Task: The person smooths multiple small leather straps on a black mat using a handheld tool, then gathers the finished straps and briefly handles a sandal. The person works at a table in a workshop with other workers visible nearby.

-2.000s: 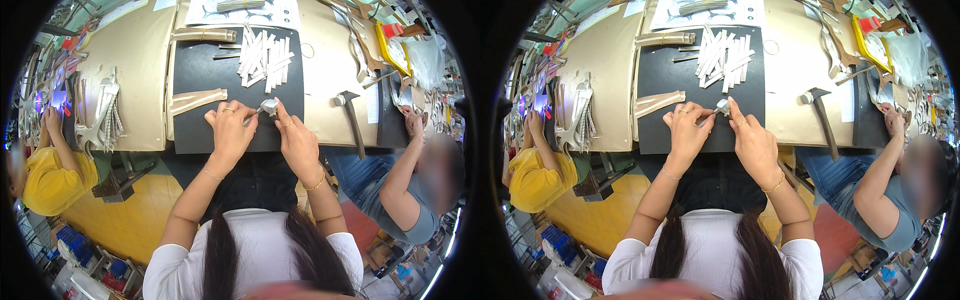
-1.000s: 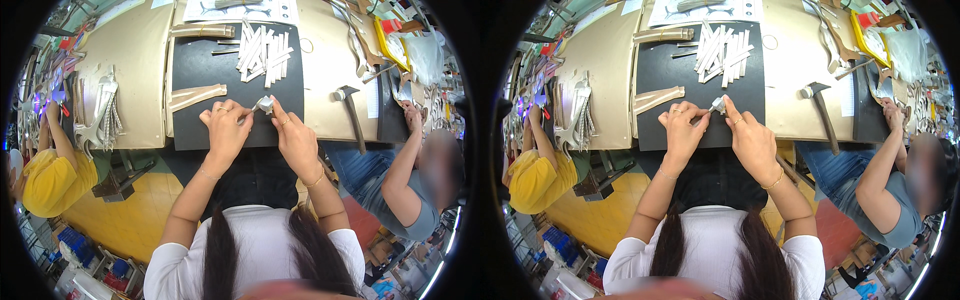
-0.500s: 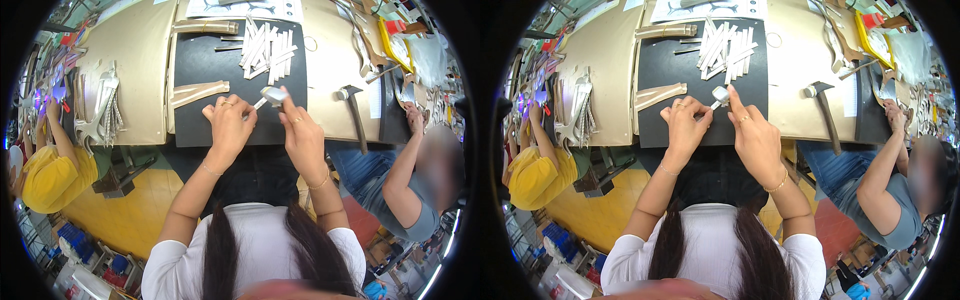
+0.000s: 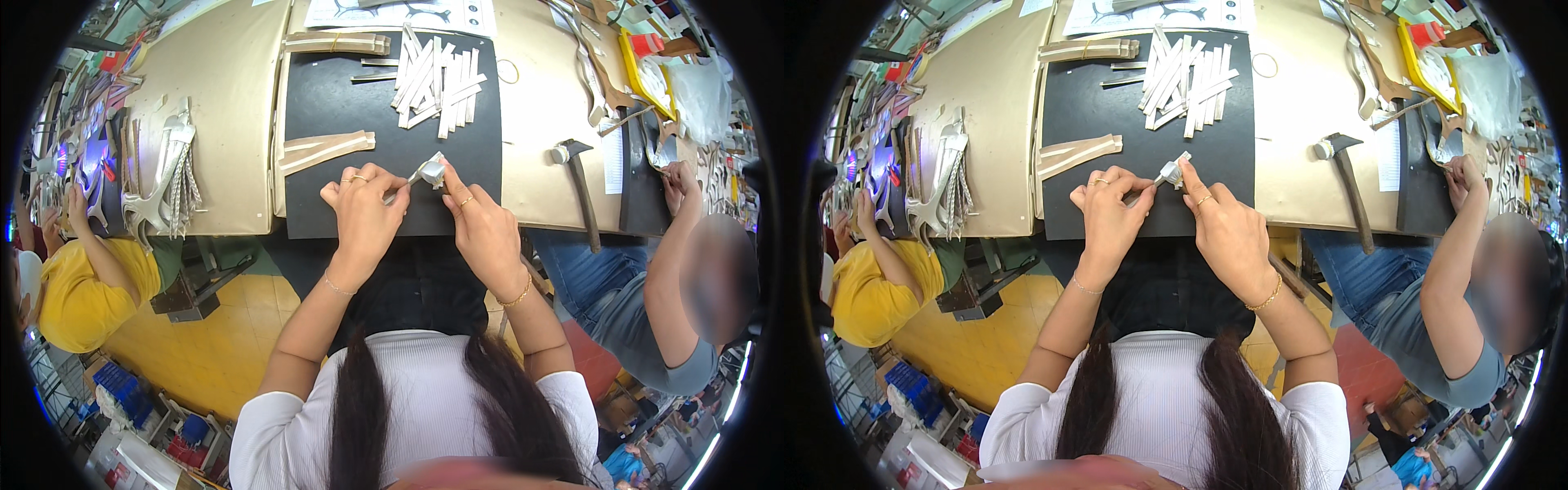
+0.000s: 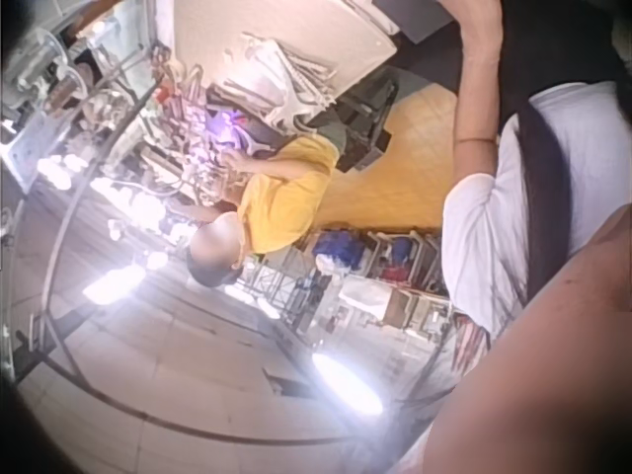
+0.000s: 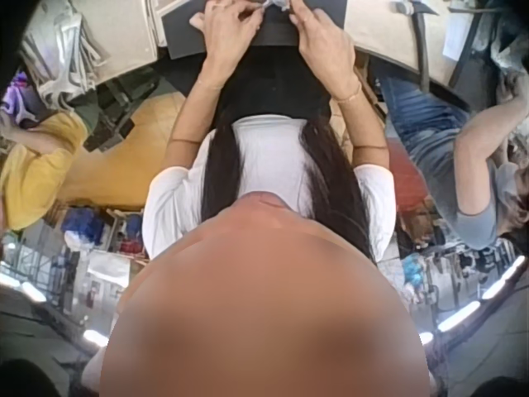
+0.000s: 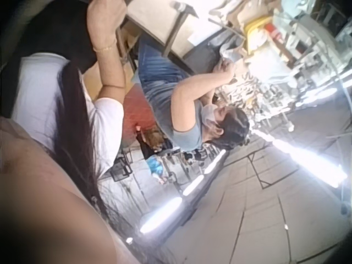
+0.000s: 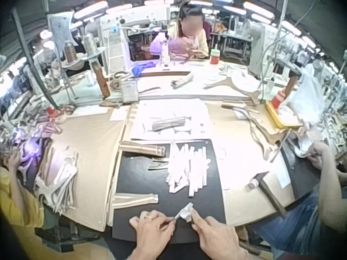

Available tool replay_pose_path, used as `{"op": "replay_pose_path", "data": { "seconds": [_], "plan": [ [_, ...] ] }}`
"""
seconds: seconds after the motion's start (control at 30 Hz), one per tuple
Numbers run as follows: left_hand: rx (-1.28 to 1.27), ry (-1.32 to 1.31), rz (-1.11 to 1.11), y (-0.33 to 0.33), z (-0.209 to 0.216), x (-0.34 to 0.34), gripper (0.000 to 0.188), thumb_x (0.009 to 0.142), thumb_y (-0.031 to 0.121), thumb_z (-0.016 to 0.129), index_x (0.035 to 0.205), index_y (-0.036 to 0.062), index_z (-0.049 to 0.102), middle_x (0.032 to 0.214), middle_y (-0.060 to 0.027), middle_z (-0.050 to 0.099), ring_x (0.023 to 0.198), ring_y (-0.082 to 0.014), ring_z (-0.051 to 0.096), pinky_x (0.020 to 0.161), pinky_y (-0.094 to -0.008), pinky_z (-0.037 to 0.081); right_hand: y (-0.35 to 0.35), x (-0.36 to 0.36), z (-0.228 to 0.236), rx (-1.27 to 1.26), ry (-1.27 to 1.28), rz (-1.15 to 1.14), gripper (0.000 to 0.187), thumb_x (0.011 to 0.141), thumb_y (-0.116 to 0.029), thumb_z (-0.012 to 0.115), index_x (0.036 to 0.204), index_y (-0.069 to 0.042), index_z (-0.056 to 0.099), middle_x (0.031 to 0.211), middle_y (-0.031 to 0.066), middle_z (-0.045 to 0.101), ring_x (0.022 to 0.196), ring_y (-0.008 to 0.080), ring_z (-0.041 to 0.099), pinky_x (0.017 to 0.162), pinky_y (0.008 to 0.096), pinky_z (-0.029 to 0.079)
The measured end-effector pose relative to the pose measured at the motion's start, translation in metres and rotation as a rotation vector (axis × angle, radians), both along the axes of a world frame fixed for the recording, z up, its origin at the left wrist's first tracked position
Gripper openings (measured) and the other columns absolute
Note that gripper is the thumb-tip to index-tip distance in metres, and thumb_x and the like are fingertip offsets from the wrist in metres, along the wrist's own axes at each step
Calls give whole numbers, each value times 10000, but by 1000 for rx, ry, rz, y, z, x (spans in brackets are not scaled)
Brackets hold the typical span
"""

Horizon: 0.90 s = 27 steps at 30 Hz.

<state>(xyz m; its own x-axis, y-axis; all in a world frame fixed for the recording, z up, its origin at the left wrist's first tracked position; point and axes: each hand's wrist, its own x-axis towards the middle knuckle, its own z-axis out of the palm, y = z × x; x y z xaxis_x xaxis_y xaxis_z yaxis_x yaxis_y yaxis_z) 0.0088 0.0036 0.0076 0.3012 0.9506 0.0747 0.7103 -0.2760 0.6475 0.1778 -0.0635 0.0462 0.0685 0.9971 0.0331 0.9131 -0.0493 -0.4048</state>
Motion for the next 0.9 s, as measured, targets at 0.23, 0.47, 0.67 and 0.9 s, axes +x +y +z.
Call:
{"op": "replay_pose_path", "data": {
  "seconds": [0.23, 0.47, 0.67, 0.9],
  "plan": [
    [32, 5, 24, -1, 2, 5, 62, 781, 154, 777, 770, 104, 742, 832, 1, 650, 871, -223, 549, 849, -419, 285, -3, -6, 9, 260, 261, -16, 522, 966, -154, 652, 1475, -186, 542, 769, 87, 583, 592, 300, 630, 527, 408, 510],
    [12, 43, 23, 0, 1, 6, 72, 782, 156, 785, 779, 94, 749, 838, 6, 662, 880, -204, 569, 864, -401, 280, 4, -3, 6, 160, 117, -14, 567, 944, -114, 673, 1488, -163, 523, 779, 77, 590, 605, 276, 628, 534, 404, 500],
    [43, 37, 10, -4, -1, 2, 73, 795, 167, 789, 833, 106, 774, 862, 12, 660, 895, -194, 568, 870, -401, 278, -8, -13, 2, 79, 35, 36, 549, 960, -154, 659, 1491, -191, 525, 761, 84, 573, 580, 263, 628, 522, 395, 509],
    [-27, -11, 16, -7, 2, -12, 100, 804, 185, 796, 880, 120, 790, 878, 26, 651, 897, -185, 562, 895, -397, 277, -4, -7, 0, 18, 18, 48, 520, 977, -178, 636, 1486, -197, 532, 751, 86, 560, 569, 280, 625, 526, 401, 520]
  ]
}}
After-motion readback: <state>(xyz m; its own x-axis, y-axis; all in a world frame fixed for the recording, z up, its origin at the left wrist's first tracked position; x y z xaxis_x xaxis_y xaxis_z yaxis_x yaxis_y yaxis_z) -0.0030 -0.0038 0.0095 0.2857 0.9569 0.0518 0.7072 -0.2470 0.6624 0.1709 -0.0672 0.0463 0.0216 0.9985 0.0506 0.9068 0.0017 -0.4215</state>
